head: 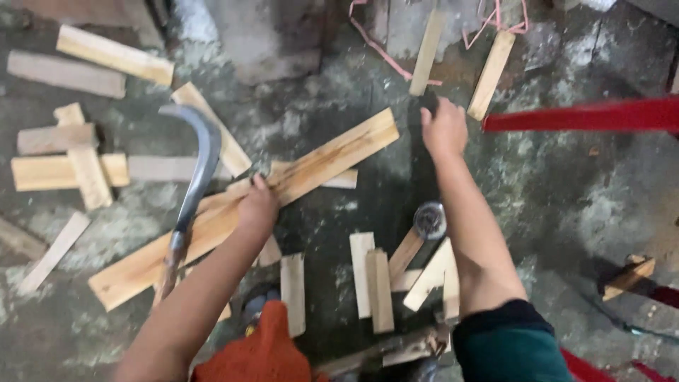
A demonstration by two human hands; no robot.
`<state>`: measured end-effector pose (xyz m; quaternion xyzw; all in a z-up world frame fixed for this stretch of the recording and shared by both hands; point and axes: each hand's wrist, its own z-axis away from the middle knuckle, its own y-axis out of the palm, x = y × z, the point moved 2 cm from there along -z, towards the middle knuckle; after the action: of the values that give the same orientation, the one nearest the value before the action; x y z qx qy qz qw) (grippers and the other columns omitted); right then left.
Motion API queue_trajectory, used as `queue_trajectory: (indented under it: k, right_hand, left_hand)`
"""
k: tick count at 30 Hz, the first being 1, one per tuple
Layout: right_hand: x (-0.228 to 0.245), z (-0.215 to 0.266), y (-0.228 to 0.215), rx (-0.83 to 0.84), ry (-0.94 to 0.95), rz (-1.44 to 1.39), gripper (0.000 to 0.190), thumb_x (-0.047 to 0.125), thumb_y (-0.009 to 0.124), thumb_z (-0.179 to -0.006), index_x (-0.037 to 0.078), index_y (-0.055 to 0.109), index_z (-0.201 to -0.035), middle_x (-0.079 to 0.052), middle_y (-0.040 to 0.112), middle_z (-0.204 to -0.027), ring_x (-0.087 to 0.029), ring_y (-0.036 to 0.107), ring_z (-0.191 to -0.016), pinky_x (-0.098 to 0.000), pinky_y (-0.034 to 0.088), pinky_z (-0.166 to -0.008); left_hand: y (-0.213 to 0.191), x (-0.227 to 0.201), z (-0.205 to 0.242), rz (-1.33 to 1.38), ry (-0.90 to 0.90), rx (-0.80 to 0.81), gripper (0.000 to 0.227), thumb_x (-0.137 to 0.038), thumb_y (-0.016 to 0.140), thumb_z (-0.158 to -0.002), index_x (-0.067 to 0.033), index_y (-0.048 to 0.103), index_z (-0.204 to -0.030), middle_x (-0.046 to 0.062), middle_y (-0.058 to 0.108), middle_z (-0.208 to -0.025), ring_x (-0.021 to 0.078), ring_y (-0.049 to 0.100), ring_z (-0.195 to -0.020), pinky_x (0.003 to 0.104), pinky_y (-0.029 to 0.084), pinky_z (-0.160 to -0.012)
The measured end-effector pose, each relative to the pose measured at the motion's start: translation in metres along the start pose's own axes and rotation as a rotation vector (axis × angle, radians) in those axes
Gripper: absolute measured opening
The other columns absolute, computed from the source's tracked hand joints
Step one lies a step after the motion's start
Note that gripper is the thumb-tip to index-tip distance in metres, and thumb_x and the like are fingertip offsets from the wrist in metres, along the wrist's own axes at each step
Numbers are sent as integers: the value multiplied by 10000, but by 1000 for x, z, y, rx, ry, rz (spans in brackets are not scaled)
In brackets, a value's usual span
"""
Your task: Sorting and aligning wooden slats to assemble a component, followed by hammering them together.
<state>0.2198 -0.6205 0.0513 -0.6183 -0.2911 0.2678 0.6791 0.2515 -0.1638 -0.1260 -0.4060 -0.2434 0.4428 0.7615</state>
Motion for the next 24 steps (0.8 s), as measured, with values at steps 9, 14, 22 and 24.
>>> queue_trajectory:
  k: [9,14,22,24]
  right_hand:
    - [48,-106,61,85,156,96,725,482,717,-960,127,409,-1513,-162,643,-1254,-307,580,-1247,-510,547,-975]
    - [8,-113,3,0,408,-344,596,76,772,-882,167,484,-1396,-143,679,-1183,-307,704,-1048,-477,618,-824]
    - [-124,-132,47,195,513,34,752,532,702,-989,113,400,-1536,-242,519,-1383,-433,434,-1281,-524,396,-1040]
    - [-160,-141,92,68,410,102,813,508,786,-945,129,376,-1536,-236,617,-1201,-436,557,-1102,-531,466,-913]
  left_hand:
    - [-105,-7,52,-320,211,75,545,7,457,-923,243,424,-1413,179,677,-750,244,732,-602,309,570,-457]
    - [-126,-14,48,-444,160,383,778,72,569,-864,157,252,-1569,12,758,-781,93,673,-507,242,502,-368]
    - [-142,-20,48,-300,36,477,697,-23,437,-980,161,149,-1587,160,738,-1124,205,782,-845,341,657,-701]
    - [-141,-21,44,-291,23,466,695,-99,465,-999,138,180,-1587,164,730,-1156,204,784,-882,341,654,-733]
